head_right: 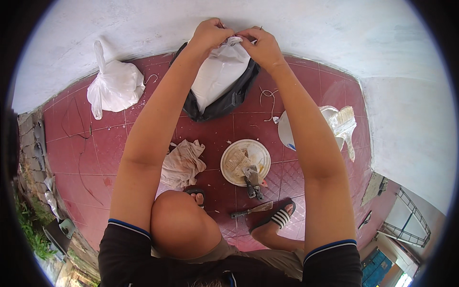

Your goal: The person cuts a string using scissors, opens a bag, and then stirs white liquid in a bucket using a scraper and a brush.

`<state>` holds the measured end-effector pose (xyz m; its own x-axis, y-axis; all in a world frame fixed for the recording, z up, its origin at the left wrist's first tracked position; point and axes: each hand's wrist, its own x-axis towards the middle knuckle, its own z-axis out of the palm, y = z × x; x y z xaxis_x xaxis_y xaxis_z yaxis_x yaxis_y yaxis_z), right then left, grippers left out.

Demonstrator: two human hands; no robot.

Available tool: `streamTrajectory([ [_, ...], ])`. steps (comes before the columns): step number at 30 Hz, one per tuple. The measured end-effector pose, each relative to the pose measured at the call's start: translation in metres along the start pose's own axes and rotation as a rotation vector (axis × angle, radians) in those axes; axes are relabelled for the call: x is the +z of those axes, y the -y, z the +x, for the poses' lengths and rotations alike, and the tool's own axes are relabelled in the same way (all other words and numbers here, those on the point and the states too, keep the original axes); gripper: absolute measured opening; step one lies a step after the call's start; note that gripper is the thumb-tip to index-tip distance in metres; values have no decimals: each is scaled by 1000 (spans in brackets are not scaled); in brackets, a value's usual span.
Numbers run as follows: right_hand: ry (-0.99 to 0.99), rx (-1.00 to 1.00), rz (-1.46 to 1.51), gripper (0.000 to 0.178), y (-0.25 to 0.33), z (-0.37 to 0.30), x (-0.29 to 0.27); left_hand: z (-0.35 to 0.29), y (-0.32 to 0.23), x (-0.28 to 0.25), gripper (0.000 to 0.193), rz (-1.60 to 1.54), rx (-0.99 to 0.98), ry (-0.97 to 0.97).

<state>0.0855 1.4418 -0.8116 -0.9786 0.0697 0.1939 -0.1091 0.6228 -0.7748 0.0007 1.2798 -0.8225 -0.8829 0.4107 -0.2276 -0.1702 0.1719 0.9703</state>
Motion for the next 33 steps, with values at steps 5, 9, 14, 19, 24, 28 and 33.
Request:
streamTrajectory([
  [5,86,323,324,26,1,-8,-11,2,6,1,19,-63,-17,-35],
  [9,163,481,435,28,1,-6,-19,3,6,0,19,-69,-44,-34],
  [14,217,489,407,27,-2,-1,-19,0,2,-5,19,-75,-40,45],
  [19,225,501,373,27,-2,3,-16,-3,3,-5,20,-102,-22,69],
  [24,192,521,361,31,-1,8,-10,-3,6,-6,23,-162,-5,91],
  [28,217,481,333,30,-5,8,-7,-5,6,-9,24,-202,-11,134],
  [33,200,361,276,30,-13,8,-3,-4,7,-11,21,-212,24,144],
])
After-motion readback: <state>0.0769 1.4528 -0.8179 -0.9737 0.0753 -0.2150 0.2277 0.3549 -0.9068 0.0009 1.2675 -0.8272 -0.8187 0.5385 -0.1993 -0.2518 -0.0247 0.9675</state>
